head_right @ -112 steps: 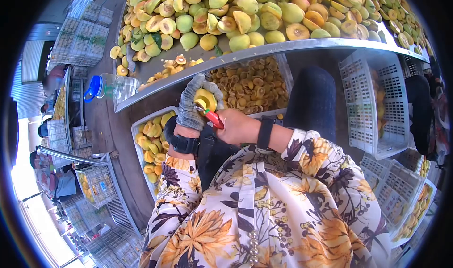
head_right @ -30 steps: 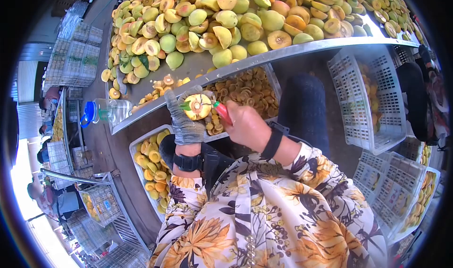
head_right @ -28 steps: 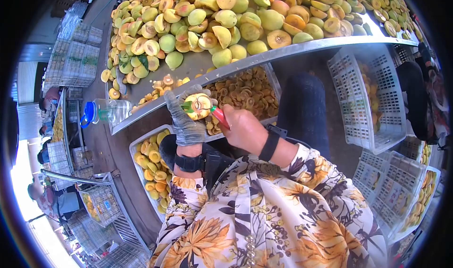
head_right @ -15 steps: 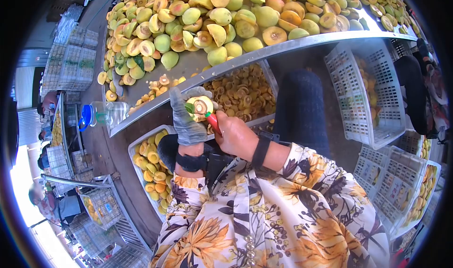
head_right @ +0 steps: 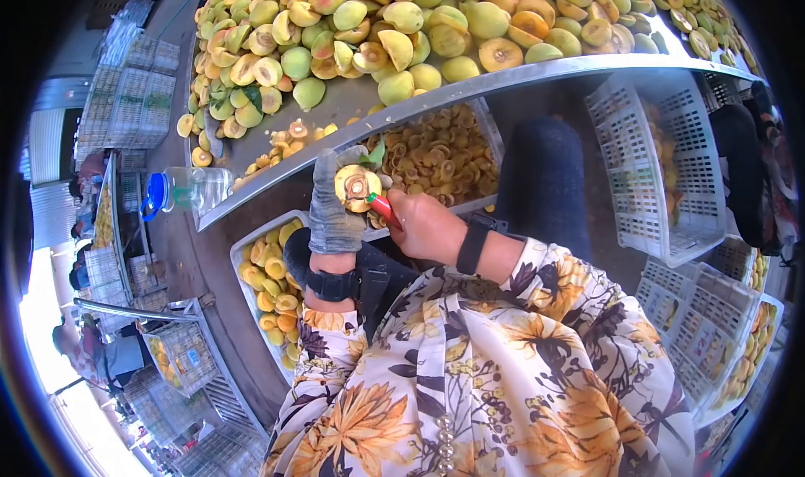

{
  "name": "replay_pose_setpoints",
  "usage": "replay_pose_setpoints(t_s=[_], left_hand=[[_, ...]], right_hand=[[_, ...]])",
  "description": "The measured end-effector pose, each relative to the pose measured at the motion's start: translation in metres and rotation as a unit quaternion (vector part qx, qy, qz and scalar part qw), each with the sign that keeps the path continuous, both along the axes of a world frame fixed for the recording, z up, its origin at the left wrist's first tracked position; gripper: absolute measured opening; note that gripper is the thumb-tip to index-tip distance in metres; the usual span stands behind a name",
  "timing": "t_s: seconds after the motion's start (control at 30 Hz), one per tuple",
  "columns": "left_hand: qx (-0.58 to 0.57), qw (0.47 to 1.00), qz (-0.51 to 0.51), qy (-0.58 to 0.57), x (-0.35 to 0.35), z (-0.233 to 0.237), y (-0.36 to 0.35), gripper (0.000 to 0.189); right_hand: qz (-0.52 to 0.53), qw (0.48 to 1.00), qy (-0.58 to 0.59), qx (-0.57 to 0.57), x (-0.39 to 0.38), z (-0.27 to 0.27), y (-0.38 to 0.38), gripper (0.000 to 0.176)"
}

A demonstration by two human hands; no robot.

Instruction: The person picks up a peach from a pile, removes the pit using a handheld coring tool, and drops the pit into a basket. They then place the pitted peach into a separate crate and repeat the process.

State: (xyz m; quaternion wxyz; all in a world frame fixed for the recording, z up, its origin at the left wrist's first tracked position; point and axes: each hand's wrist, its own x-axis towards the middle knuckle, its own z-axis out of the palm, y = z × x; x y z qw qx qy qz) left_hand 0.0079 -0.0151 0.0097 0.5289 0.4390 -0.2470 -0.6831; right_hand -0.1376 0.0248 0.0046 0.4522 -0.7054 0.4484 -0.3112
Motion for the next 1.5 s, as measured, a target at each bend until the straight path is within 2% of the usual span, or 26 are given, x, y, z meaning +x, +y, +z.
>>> replay_pose_setpoints(t_s=[0.17, 0.37, 0.43, 0.47, 0.53, 0.57, 0.63, 0.67, 0.73, 0.87, 0.93, 1.07, 1.13, 1.17, 1.23, 1.33, 1.37, 1.4, 1.43, 1.47, 1.5], left_hand=[[0.068, 0.997, -0.006, 0.048, 0.002, 0.0, -0.005, 0.045], [-0.008, 0.999, 0.021, -0.038, -0.006, 0.011, 0.0, 0.031], [-0.018, 0.996, -0.078, -0.037, 0.001, 0.013, -0.003, 0.028], [-0.016, 0.996, -0.077, -0.037, 0.004, 0.013, -0.003, 0.028], [0.032, 0.99, -0.135, 0.002, 0.009, 0.013, -0.004, 0.027], [-0.012, 0.99, -0.141, -0.013, 0.01, 0.013, -0.004, 0.027], [-0.013, 0.991, -0.134, -0.014, 0.011, 0.014, -0.002, 0.027], [-0.014, 0.992, -0.127, -0.015, 0.011, 0.014, -0.001, 0.027], [-0.024, 0.992, -0.12, -0.009, 0.011, 0.01, -0.001, 0.027], [-0.04, 0.997, -0.058, -0.036, 0.004, 0.004, -0.001, 0.027], [-0.042, 0.998, -0.023, -0.05, 0.004, 0.001, -0.001, 0.027], [-0.002, 0.999, -0.036, 0.011, 0.007, 0.006, -0.002, 0.027], [0.006, 0.998, -0.051, 0.023, 0.007, 0.008, -0.003, 0.027], [-0.016, 0.999, -0.025, -0.013, 0.006, 0.009, -0.001, 0.027], [-0.035, 0.998, 0.001, -0.05, 0.002, 0.006, 0.001, 0.028], [-0.068, 0.991, 0.058, -0.103, 0.002, -0.002, -0.003, 0.032], [-0.037, 0.997, 0.009, -0.065, 0.006, -0.003, -0.005, 0.034], [-0.008, 0.999, -0.04, -0.027, 0.009, -0.004, -0.006, 0.037], [0.016, 0.999, -0.044, 0.025, 0.008, -0.004, -0.005, 0.037], [0.013, 0.999, -0.043, 0.025, 0.009, -0.007, -0.007, 0.037], [0.025, 0.997, -0.045, 0.061, 0.01, -0.013, -0.007, 0.036]], right_hand=[[0.023, 1.0, 0.011, 0.015, -0.001, 0.012, 0.0, 0.013], [0.046, 0.993, -0.042, 0.102, -0.002, 0.013, 0.003, 0.013], [0.061, 0.997, -0.004, 0.044, -0.003, 0.009, 0.002, 0.013], [0.062, 0.997, -0.005, 0.046, -0.003, 0.015, 0.001, 0.013], [0.103, 0.965, -0.001, 0.241, -0.005, 0.035, -0.002, 0.011], [0.105, 0.965, -0.001, 0.24, -0.006, 0.038, -0.005, 0.011], [0.166, 0.91, -0.062, 0.374, -0.008, 0.039, -0.007, 0.008], [0.167, 0.91, -0.062, 0.375, -0.008, 0.038, -0.008, 0.008], [0.184, 0.866, -0.128, 0.448, -0.008, 0.035, -0.01, 0.007], [0.176, 0.864, -0.14, 0.451, -0.005, 0.032, -0.01, 0.008], [0.111, 0.953, 0.011, 0.28, -0.002, 0.032, -0.008, 0.01], [0.135, 0.965, 0.029, 0.224, -0.005, 0.029, -0.011, 0.012], [0.171, 0.912, -0.052, 0.369, -0.004, 0.038, -0.013, 0.011], [0.172, 0.911, -0.053, 0.371, -0.002, 0.038, -0.013, 0.011], [0.173, 0.799, -0.181, 0.547, 0.0, 0.038, -0.01, 0.009], [0.163, 0.767, -0.225, 0.579, 0.002, 0.037, -0.009, 0.008], [0.164, 0.765, -0.226, 0.58, 0.001, 0.035, -0.009, 0.008], [0.174, 0.735, -0.261, 0.602, -0.001, 0.032, -0.012, 0.009], [0.185, 0.703, -0.294, 0.621, -0.002, 0.03, -0.014, 0.009], [0.186, 0.704, -0.293, 0.62, -0.001, 0.028, -0.015, 0.009], [0.18, 0.68, -0.317, 0.636, 0.001, 0.026, -0.014, 0.011]])
